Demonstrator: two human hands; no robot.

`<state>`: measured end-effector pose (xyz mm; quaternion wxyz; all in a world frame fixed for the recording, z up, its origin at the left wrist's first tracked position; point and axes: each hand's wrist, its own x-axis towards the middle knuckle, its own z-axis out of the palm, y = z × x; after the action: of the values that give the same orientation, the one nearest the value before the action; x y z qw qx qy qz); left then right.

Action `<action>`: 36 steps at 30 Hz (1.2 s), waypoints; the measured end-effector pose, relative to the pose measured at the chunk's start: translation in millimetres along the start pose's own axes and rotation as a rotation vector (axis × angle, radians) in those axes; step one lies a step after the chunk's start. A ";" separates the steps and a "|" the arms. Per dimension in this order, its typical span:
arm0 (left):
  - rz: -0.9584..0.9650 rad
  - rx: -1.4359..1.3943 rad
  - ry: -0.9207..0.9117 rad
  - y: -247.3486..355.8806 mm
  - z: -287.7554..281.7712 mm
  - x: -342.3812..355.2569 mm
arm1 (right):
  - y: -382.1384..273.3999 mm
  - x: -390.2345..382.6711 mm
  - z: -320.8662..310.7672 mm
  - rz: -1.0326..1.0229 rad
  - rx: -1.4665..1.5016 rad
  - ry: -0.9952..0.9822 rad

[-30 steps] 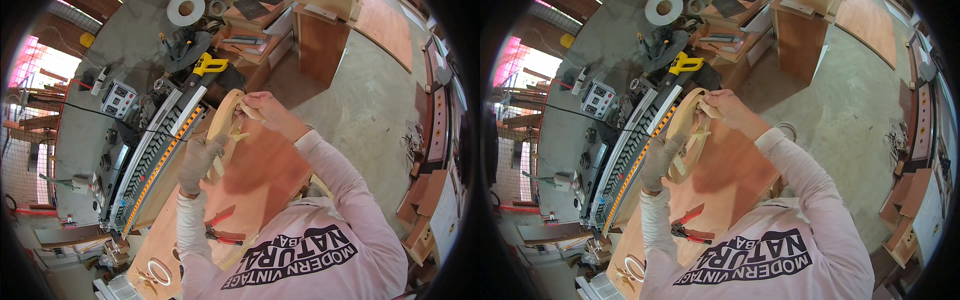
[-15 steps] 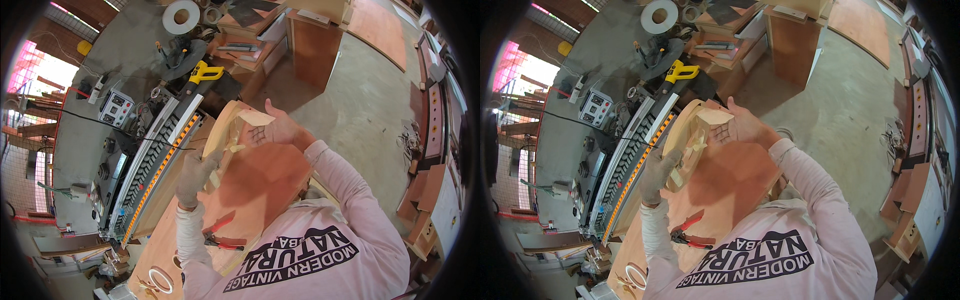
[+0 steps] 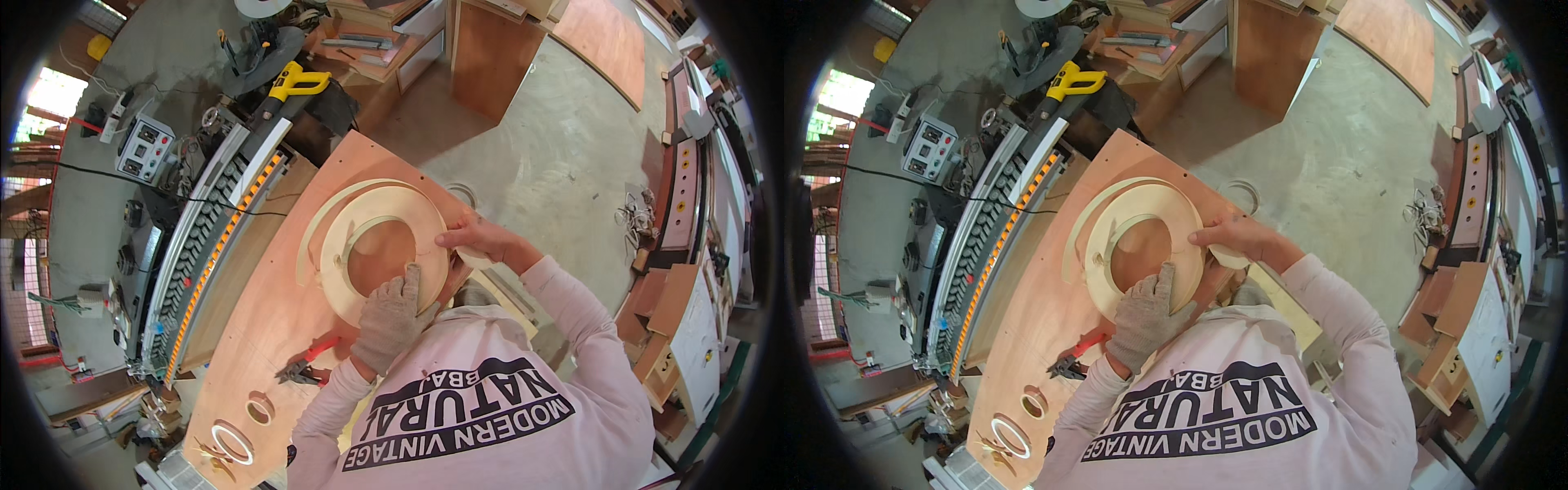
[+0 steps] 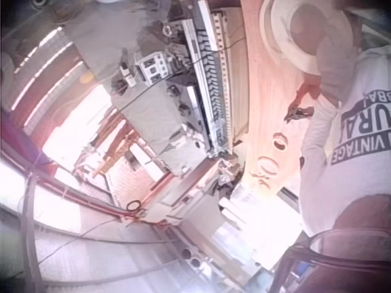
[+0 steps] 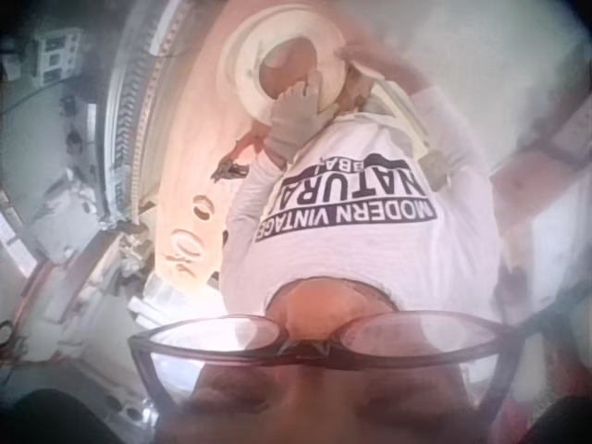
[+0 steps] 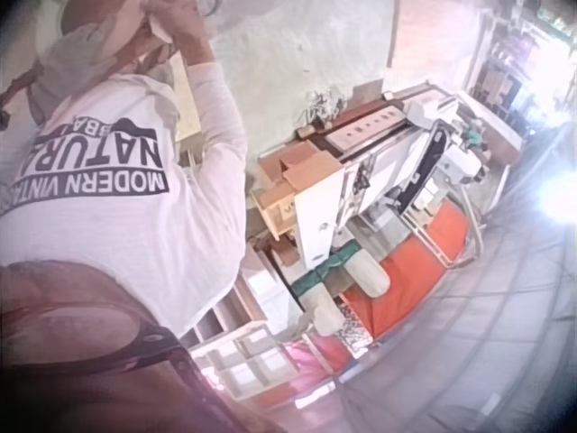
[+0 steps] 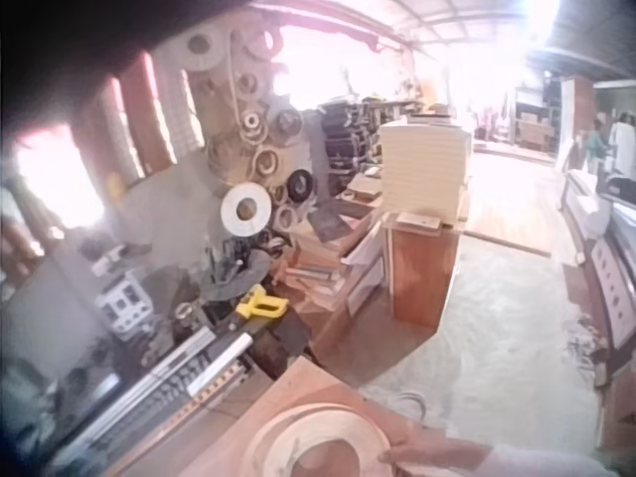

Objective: The person cuts thin strips of wood veneer into circular and curved shapes using shears on a wooden workbench. The person arranges the cut pieces into rings and curves, then briefly tests a strip against a drawer edge before returning to cut more veneer.

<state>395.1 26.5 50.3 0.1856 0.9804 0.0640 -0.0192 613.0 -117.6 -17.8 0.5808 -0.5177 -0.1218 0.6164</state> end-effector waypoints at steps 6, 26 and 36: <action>-0.140 -0.332 0.191 -24.9 7.7 8.1 | 23.0 -9.1 11.5 0.009 -0.065 0.158; -0.577 -1.706 -0.625 -13.7 27.6 69.3 | 15.7 8.0 -48.6 0.147 -0.672 -0.562; -0.586 -1.749 -0.513 -5.2 38.2 71.6 | 33.9 6.8 -34.0 0.391 -0.445 -0.520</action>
<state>464.9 25.7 8.5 0.8483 0.4057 0.2559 -0.2245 620.9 -137.2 -61.4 0.2758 -0.4708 -0.2947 0.7845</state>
